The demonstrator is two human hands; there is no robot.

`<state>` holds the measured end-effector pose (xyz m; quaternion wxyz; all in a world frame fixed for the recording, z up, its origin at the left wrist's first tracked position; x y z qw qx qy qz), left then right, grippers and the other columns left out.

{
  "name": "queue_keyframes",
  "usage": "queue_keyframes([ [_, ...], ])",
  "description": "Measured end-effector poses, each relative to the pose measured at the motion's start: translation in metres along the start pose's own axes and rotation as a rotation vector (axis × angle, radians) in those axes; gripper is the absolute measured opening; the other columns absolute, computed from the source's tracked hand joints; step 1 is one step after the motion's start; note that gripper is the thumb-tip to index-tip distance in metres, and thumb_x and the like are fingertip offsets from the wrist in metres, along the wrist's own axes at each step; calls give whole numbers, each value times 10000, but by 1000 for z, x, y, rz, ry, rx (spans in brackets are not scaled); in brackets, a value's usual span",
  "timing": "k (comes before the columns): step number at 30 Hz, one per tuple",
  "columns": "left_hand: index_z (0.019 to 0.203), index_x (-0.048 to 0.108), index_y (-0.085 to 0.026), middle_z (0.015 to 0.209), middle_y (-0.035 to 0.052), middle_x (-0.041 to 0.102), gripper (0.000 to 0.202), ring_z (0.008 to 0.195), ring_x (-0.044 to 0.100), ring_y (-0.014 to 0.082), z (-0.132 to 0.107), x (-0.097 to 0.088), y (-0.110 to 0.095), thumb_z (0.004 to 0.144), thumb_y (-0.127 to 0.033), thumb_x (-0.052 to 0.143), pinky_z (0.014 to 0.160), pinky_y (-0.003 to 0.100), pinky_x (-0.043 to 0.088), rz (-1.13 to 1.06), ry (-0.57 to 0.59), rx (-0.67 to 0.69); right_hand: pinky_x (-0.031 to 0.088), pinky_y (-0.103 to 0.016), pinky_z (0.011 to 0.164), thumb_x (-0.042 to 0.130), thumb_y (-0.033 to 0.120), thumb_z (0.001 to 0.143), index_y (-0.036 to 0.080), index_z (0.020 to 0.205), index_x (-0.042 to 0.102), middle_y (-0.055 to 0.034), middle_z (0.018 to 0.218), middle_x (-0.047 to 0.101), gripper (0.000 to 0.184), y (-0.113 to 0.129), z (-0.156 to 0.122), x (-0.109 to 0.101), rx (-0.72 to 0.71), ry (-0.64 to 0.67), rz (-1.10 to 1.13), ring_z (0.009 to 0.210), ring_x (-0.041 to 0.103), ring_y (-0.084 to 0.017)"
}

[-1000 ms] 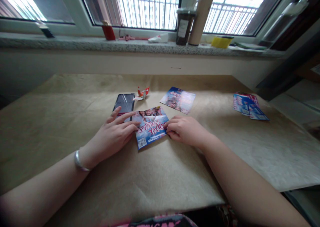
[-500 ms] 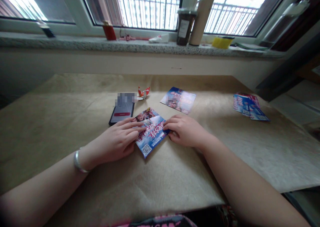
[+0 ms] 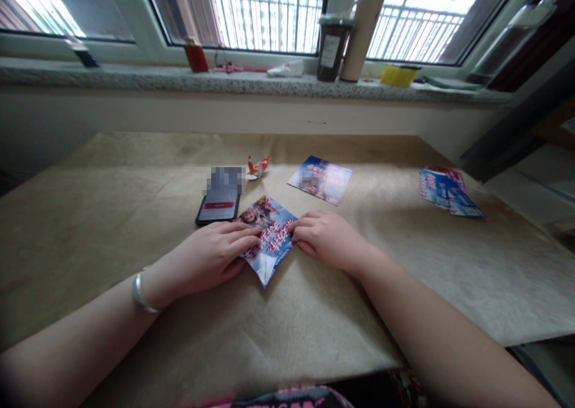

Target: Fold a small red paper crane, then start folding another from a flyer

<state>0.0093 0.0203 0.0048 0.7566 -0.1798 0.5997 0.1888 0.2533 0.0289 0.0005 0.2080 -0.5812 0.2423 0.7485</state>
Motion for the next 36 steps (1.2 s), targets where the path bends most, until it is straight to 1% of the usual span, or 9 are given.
queue_keyframes([
  [4, 989, 587, -162, 1125, 89, 634, 164, 1005, 585, 225, -1, 0, 1, 853, -200, 504, 856, 391, 505, 12, -15, -10, 469, -292, 731, 488, 164, 819, 196, 798, 628, -52, 895, 691, 145, 2, -1, -6, 64, 31, 36, 830, 611, -170],
  [9, 912, 599, -160, 932, 83, 662, 141, 890, 610, 205, -1, -2, 0, 873, -212, 474, 787, 352, 516, 38, -25, -57, 424, -263, 655, 508, 140, 738, 202, 766, 602, -29, 787, 653, 116, 1, -3, -7, 115, 22, 78, 744, 575, -159],
  [16, 825, 562, -168, 806, 54, 632, 128, 737, 589, 186, 0, -2, 1, 873, -203, 448, 667, 306, 501, 58, -6, -169, 405, -251, 650, 513, 182, 748, 193, 776, 597, -33, 773, 624, 89, -3, -4, -2, 245, -2, 56, 724, 566, -159],
  [19, 896, 538, -159, 796, 56, 627, 98, 697, 599, 180, -2, 1, 3, 856, -182, 452, 626, 288, 503, 0, -60, -265, 389, -254, 613, 494, 215, 777, 188, 770, 581, -36, 754, 618, 91, -3, -3, 0, 324, 1, 7, 689, 560, -162],
  [22, 1110, 473, -147, 861, 67, 646, 273, 728, 629, 186, -4, 5, 6, 838, -164, 476, 645, 296, 525, -74, -156, -328, 383, -255, 603, 468, 233, 808, 188, 802, 575, -36, 768, 629, 116, -3, -2, 2, 388, 7, 0, 681, 564, -161],
  [25, 1207, 414, -158, 931, 71, 640, 366, 783, 637, 183, -3, 8, 7, 850, -171, 495, 692, 304, 546, -112, -215, -334, 387, -257, 596, 471, 253, 817, 187, 844, 580, -40, 790, 643, 131, -3, 0, 4, 460, 16, 10, 679, 575, -163],
  [30, 1213, 473, -185, 1255, 118, 479, 336, 1045, 567, 207, -4, 11, 10, 880, -141, 461, 869, 346, 526, -11, -236, -248, 404, -264, 608, 500, 278, 814, 191, 974, 591, -47, 867, 666, 204, -3, 2, 7, 510, -11, 35, 734, 600, -177],
  [33, 1164, 547, -229, 1380, 111, 364, 306, 1042, 559, 220, -5, 11, 10, 870, -156, 496, 868, 389, 523, 130, -213, -214, 420, -264, 624, 510, 294, 818, 209, 1099, 571, -37, 889, 669, 300, -2, 3, 9, 532, -38, 65, 734, 608, -168],
  [36, 1147, 576, -220, 1393, 117, 368, 303, 1061, 545, 243, -5, 9, 8, 856, -159, 517, 909, 434, 494, 193, -194, -179, 442, -271, 658, 514, 290, 821, 211, 1225, 514, -47, 953, 655, 411, -2, 4, 10, 515, -64, 77, 754, 610, -164],
])
Point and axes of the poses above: each hand's wrist, its own z-axis towards the middle knuckle, its own x-axis out of the palm, y = z × x, the point moved 1 cm from there along z, towards the middle knuckle
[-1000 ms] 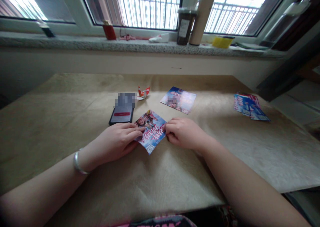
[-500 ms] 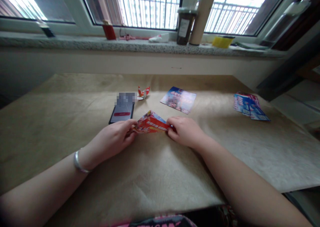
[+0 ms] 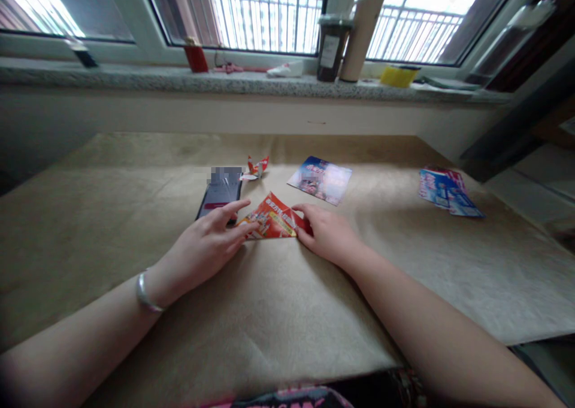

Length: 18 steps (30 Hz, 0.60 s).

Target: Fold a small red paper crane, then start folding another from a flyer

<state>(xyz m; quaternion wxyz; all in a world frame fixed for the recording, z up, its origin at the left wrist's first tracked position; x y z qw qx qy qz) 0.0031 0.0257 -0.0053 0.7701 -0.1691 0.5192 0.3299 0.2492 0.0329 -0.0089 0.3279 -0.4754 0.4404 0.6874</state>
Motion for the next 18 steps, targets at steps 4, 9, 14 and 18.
queue_keyframes([
  [4, 1161, 577, -209, 1324, 92, 475, 288, 1130, 499, 249, 2, -1, -2, 889, -192, 484, 972, 445, 444, -25, 54, 39, 466, -299, 723, 509, 285, 835, 244, 1266, 511, -71, 1081, 604, 432, 0, 0, 1, -62, -1, -34, 852, 612, -189],
  [9, 1145, 591, -266, 1188, 20, 588, 273, 1081, 510, 218, 3, 0, -3, 910, -206, 466, 930, 412, 455, -93, 92, 91, 482, -319, 748, 498, 340, 858, 243, 1152, 603, -71, 1103, 593, 327, 0, 0, 1, -85, 14, -55, 892, 609, -204],
  [14, 1087, 621, -220, 1056, 50, 640, 232, 1046, 529, 218, 5, -5, -5, 902, -220, 481, 889, 401, 460, -104, 123, 86, 486, -308, 728, 509, 331, 855, 226, 1114, 629, -77, 1091, 598, 304, 0, 0, 1, -89, 8, -71, 878, 610, -198],
  [18, 990, 645, -197, 963, 57, 643, 203, 938, 556, 210, 6, -10, -7, 906, -237, 465, 821, 377, 478, -66, 181, 72, 484, -296, 717, 517, 251, 832, 216, 1118, 627, -74, 1105, 599, 308, -1, 0, 1, -89, 5, -70, 876, 612, -192],
])
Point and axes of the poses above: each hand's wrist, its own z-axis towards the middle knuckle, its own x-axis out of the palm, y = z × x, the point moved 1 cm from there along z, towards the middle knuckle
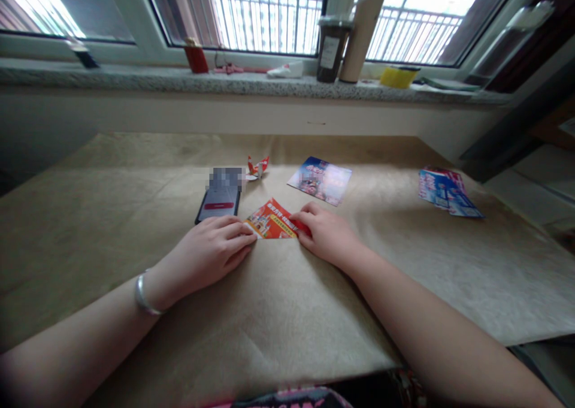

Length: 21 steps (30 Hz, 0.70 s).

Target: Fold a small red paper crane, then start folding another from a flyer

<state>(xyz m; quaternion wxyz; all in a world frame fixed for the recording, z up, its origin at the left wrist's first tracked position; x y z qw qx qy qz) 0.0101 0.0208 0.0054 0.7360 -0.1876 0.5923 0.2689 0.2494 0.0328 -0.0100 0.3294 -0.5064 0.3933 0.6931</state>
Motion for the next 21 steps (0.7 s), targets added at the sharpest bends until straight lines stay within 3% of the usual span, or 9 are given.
queue_keyframes([
  [5, 907, 637, -171, 910, 63, 628, 192, 819, 557, 201, 1, -1, -1, 899, -244, 460, 716, 336, 491, 63, 63, -38, 485, -289, 702, 494, 215, 828, 225, 1144, 610, -63, 1120, 595, 337, 0, 0, 0, 7, 2, -9, 885, 616, -193],
  [15, 797, 572, -187, 752, 22, 599, 155, 673, 570, 191, -3, -5, 0, 887, -258, 468, 519, 289, 409, 210, 58, -155, 486, -291, 718, 470, 176, 819, 234, 1162, 591, -57, 1153, 586, 369, -1, 0, 1, 4, 13, -37, 927, 607, -199],
  [21, 770, 577, -197, 726, 16, 589, 207, 654, 578, 184, -3, -5, 1, 895, -294, 444, 519, 286, 414, 195, 34, -186, 480, -296, 752, 466, 176, 821, 223, 1172, 585, -70, 1151, 587, 374, -1, -2, -2, 17, 29, -9, 939, 600, -202],
])
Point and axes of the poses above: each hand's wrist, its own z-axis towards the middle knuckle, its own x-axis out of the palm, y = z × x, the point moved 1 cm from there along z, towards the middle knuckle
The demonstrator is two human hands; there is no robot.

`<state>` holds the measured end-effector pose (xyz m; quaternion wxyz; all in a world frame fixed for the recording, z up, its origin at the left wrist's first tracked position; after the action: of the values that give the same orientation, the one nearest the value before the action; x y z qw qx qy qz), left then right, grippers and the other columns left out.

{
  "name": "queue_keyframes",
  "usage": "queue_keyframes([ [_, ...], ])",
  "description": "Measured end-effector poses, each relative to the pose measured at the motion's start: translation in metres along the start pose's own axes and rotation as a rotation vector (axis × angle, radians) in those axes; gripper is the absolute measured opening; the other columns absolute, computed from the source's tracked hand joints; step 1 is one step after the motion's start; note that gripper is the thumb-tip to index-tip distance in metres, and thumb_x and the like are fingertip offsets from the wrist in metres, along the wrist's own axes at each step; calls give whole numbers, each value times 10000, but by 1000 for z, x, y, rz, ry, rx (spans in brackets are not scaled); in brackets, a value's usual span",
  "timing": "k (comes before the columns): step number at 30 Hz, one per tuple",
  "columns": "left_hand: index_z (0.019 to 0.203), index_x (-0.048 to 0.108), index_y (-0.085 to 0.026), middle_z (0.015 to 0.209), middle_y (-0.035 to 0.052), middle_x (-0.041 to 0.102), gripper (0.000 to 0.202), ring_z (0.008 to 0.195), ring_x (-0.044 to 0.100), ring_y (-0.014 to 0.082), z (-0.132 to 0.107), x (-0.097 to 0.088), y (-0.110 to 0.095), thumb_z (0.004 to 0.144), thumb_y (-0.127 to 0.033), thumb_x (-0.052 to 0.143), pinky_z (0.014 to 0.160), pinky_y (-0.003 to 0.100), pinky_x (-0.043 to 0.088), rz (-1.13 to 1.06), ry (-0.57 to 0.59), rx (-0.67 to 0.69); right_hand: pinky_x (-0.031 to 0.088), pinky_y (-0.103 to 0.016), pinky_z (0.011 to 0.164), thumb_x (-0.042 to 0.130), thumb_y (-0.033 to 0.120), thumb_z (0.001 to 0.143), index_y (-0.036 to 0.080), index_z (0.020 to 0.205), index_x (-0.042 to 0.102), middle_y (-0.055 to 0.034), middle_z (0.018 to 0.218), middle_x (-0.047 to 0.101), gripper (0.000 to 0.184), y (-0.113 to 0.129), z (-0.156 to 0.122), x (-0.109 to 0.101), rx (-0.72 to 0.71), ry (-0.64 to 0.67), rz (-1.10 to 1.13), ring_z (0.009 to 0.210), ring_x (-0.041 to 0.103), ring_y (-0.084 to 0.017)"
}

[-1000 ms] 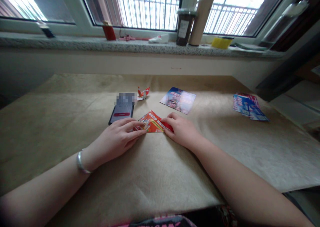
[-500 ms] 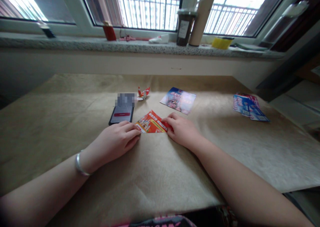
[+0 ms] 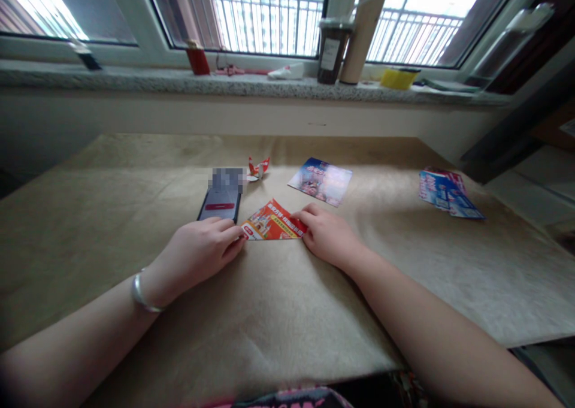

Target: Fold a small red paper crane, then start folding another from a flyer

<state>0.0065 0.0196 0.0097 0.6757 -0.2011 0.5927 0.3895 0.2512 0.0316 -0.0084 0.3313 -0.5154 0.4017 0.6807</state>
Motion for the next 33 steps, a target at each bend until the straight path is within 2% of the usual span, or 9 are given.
queue_keyframes([
  [3, 933, 589, -189, 899, 39, 623, 177, 747, 602, 183, 1, 2, 0, 898, -282, 442, 581, 281, 469, -50, -19, -32, 478, -301, 749, 471, 205, 832, 213, 1190, 571, -76, 1120, 599, 372, 1, 0, -2, 6, -11, 31, 909, 603, -199],
  [7, 1099, 554, -169, 1074, 84, 615, 252, 923, 595, 217, 0, 6, 1, 876, -259, 480, 750, 323, 516, -116, -70, -59, 472, -302, 748, 494, 233, 834, 181, 1182, 577, -86, 1051, 620, 361, -1, 1, -4, 8, -44, 130, 835, 599, -179],
  [12, 1189, 490, -152, 1056, 97, 628, 334, 958, 580, 233, 0, 10, 3, 864, -226, 492, 820, 364, 511, -177, -101, -59, 447, -258, 632, 521, 170, 800, 198, 1105, 601, -38, 851, 631, 317, -4, 2, -1, -17, -89, 268, 677, 558, -134],
  [17, 1249, 444, -144, 1018, 93, 636, 397, 941, 573, 233, -1, 10, 4, 859, -186, 503, 826, 370, 498, -213, -186, -31, 430, -237, 583, 531, 139, 764, 181, 1010, 570, -13, 769, 616, 253, -4, 2, 0, 1, -143, 381, 612, 529, -116],
  [20, 1251, 444, -155, 974, 71, 639, 396, 899, 565, 217, 0, 9, 4, 859, -165, 501, 824, 359, 489, -236, -221, 24, 429, -242, 586, 516, 124, 757, 177, 864, 572, -19, 740, 596, 133, -4, 1, -2, -62, -160, 373, 625, 525, -125],
  [23, 1198, 483, -157, 941, 59, 634, 324, 833, 552, 190, 1, 7, 3, 874, -148, 476, 787, 331, 488, -274, -255, 122, 442, -262, 648, 510, 99, 746, 181, 792, 571, -32, 761, 599, 112, -3, 0, -7, -196, -178, 333, 699, 543, -145],
  [26, 1111, 541, -183, 918, 41, 624, 235, 821, 540, 170, 1, 4, 2, 897, -146, 451, 761, 303, 480, -308, -237, 250, 453, -280, 702, 505, 86, 752, 181, 811, 587, -51, 815, 619, 139, -2, -2, -12, -331, -152, 320, 768, 557, -159],
  [28, 1055, 571, -202, 917, 33, 620, 199, 844, 537, 166, 0, 2, 1, 906, -155, 448, 767, 296, 473, -306, -208, 313, 460, -287, 716, 499, 85, 757, 185, 832, 597, -56, 840, 627, 159, -2, -3, -15, -370, -133, 317, 785, 562, -162],
  [33, 1000, 597, -217, 971, 30, 612, 187, 884, 540, 172, -2, -1, 2, 911, -161, 443, 779, 309, 471, -274, -209, 330, 467, -306, 738, 502, 84, 764, 197, 846, 618, -50, 862, 648, 181, -2, -3, -18, -404, -125, 272, 805, 570, -166],
])
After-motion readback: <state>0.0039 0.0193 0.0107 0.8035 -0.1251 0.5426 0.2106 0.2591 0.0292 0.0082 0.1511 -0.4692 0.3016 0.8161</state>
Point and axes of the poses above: each hand's wrist, its own z-axis towards the middle knuckle, its own x-axis out of the palm, y = z × x, the point moved 1 cm from there along z, towards the middle knuckle
